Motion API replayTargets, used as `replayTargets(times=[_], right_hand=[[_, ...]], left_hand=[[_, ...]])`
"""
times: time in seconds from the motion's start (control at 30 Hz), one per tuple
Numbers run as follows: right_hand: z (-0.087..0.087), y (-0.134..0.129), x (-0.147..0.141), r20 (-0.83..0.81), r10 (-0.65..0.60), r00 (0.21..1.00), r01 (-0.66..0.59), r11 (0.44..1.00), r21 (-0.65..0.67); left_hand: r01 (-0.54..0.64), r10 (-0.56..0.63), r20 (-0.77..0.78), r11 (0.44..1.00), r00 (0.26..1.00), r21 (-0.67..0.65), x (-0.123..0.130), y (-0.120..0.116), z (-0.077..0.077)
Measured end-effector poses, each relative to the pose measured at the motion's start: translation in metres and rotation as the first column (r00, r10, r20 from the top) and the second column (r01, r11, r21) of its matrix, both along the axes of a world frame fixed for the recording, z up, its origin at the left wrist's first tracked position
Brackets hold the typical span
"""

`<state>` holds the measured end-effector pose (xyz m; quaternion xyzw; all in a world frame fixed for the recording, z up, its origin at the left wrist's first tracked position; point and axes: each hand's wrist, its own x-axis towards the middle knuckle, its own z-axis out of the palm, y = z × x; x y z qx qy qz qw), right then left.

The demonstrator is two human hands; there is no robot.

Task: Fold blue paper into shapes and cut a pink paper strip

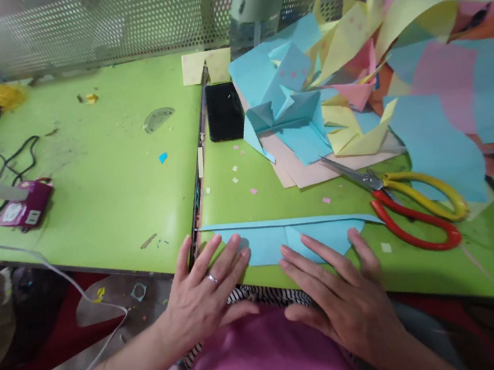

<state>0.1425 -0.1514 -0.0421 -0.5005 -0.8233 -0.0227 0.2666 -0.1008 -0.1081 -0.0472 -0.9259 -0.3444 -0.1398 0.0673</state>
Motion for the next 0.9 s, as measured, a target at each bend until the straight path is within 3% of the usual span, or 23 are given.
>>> replayTargets(times=[0.23,0.37,0.5,0.9], right_hand=[[0.006,0.004,0.016,-0.117,0.104,0.988,-0.111,0.993,-0.051],[0.012,-0.002,0.031,-0.1,-0.001,0.995,0.007,0.999,0.053],[0.007,-0.005,0.032,-0.042,-0.078,0.996,0.081,0.995,0.057],[-0.003,-0.008,0.022,-0.008,-0.119,0.993,0.119,0.993,0.023]], left_hand=[[0.07,-0.072,0.123,0.997,0.99,0.025,0.015,-0.007,0.0],[0.114,-0.117,0.098,0.993,0.988,0.041,0.027,-0.008,0.0],[0.116,-0.116,0.076,0.993,0.99,0.009,0.03,-0.008,-0.004],[0.183,-0.185,-0.026,0.98,0.982,-0.073,0.032,-0.002,-0.005]])
